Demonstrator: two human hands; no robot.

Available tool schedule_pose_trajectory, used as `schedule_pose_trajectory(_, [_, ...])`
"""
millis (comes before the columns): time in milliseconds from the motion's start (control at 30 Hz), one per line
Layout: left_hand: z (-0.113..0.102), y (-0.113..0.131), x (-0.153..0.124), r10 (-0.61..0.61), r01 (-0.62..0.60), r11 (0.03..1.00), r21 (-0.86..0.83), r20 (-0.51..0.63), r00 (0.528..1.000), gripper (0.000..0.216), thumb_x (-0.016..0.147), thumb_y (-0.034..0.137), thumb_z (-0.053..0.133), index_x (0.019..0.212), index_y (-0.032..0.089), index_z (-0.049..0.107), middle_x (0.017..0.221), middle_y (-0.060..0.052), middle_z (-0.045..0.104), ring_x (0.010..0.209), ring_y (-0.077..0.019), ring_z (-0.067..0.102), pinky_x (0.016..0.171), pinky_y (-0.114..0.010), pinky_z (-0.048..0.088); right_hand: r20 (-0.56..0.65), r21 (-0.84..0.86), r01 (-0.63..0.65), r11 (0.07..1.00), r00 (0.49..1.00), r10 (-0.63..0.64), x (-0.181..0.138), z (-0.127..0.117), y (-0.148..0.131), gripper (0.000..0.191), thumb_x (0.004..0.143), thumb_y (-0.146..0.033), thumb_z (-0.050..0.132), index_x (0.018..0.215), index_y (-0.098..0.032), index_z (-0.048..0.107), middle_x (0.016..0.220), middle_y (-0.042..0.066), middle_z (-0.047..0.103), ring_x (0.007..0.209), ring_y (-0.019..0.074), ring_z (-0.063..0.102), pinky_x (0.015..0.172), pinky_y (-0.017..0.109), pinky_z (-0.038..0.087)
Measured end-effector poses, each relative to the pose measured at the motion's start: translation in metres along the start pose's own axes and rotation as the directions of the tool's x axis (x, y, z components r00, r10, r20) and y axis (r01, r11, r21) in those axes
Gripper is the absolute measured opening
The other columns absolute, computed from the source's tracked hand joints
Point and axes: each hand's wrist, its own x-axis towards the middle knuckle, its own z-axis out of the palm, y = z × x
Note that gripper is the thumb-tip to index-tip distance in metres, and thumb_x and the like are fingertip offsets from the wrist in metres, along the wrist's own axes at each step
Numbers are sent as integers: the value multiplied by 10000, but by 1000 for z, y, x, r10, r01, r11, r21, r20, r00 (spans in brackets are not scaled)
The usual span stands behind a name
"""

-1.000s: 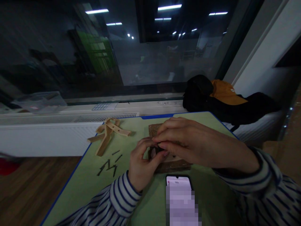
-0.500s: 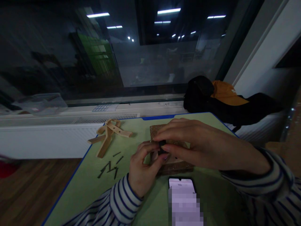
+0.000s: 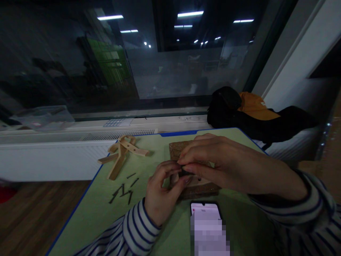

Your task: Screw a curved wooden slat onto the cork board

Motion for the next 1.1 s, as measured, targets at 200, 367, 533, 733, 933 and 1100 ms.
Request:
schedule_pose_trajectory(200, [0,4,3,-7,10,997,70,-40,999,258,705,160,698,923,223,574,873,12,630,818,-130,606,751,-246,500,-11,-14,-9,1000,1000,9,1,-1,-2,151,892,-208,497,987,-167,606,911,-2,627,879,109,548,803,228,376])
schedule_pose_trajectory(367, [0,7,3,-51,52,999,17,-41,998,280,708,145,690,938,229,553,848,29,644,785,-112,630,730,-221,516,27,30,0,1000,1000,-1,1,-1,-2,216,906,-183,461,1083,-165,583,988,14,628,957,119,538,857,238,367])
schedule_pose_trajectory(533, [1,6,1,-62,62,998,-1,-16,998,273,715,157,694,935,232,551,865,28,632,810,-104,620,760,-221,508,13,54,14,998,1000,-15,-1,-1,1,189,907,-212,477,1029,-170,616,942,8,648,910,121,560,831,246,381])
schedule_pose_trajectory(733, [1,7,1,-56,56,998,4,12,998,241,737,151,661,943,212,552,887,2,620,817,-122,616,758,-255,519,12,9,13,1000,1000,-14,0,-2,1,177,909,-231,473,999,-171,614,898,11,641,860,135,557,783,274,392])
schedule_pose_trajectory(933, [0,6,3,1,-1,999,35,10,1000,214,726,149,666,910,195,565,891,-20,626,845,-150,603,776,-293,496,14,-14,9,1000,1000,-9,1,-2,1,196,916,-255,461,1022,-179,607,932,17,641,881,143,561,800,284,393])
schedule_pose_trajectory(1100, [-1,7,6,-2,4,997,78,-20,1000,220,696,201,706,877,172,583,872,-39,641,833,-174,609,772,-313,487,27,-13,12,1000,1000,-12,2,-1,-1,205,915,-255,462,1041,-180,605,962,19,641,918,147,554,831,286,383])
